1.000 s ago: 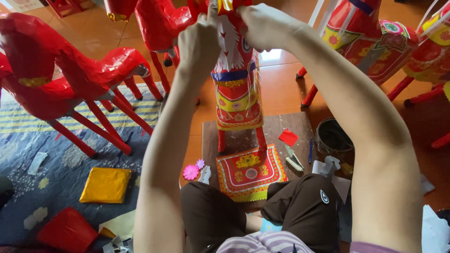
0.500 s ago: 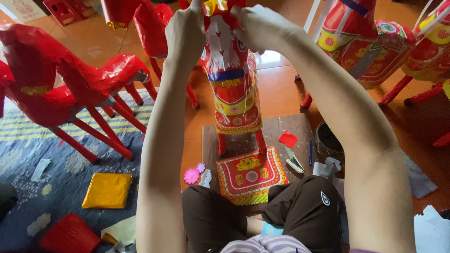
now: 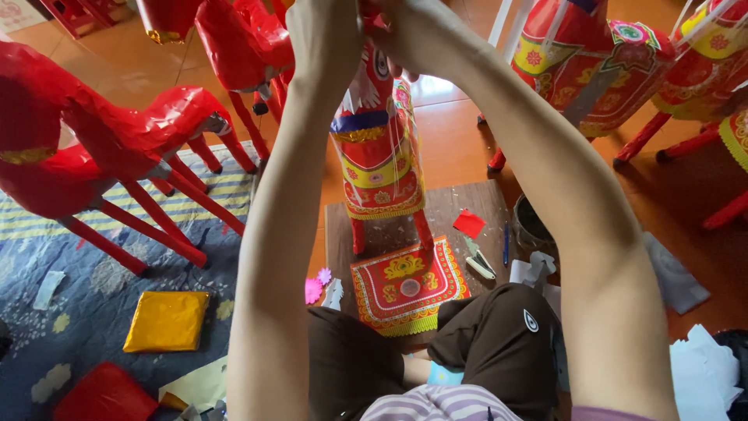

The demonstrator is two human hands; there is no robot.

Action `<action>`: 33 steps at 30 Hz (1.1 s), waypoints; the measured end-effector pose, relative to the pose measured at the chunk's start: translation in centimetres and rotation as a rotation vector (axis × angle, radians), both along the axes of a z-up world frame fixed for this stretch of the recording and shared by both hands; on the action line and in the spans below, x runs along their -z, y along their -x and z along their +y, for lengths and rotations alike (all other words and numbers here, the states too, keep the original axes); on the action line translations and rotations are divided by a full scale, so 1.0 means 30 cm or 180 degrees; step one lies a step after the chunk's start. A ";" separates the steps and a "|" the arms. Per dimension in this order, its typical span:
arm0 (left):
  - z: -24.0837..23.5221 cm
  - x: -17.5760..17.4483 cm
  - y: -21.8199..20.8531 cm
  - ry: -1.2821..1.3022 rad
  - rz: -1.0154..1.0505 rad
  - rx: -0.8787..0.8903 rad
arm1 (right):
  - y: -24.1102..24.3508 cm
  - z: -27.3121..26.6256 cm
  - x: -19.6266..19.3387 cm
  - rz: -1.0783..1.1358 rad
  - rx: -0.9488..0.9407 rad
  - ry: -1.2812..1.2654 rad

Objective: Assembling and decorating traditional paper votive offerings by folding paper and gluing decorations.

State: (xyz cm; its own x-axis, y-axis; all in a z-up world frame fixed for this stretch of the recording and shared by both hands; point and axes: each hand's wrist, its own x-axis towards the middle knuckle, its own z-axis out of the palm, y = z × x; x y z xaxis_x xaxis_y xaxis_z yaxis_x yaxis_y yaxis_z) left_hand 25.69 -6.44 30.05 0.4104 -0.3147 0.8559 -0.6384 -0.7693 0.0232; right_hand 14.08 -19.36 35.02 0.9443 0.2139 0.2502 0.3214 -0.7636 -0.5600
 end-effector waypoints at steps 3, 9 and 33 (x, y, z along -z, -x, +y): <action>0.058 -0.021 0.063 0.0262 -0.0233 0.0020 | 0.026 -0.050 0.062 -0.0685 -0.0207 -0.0988; 0.314 0.241 0.143 0.2819 0.0836 0.1307 | -0.059 -0.151 0.504 -0.0604 0.0507 -0.2628; 0.131 0.709 0.114 0.3283 0.2915 0.2273 | -0.254 -0.012 1.041 -0.0739 0.0408 -0.2480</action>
State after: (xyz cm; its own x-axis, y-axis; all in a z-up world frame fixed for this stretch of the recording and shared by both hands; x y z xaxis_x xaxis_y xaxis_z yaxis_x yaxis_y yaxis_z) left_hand 22.27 -2.50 8.77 0.9226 -0.1192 0.3668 -0.3250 0.2719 0.9058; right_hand 21.69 -19.73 3.80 0.8555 -0.2078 0.4743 0.4310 -0.2221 -0.8746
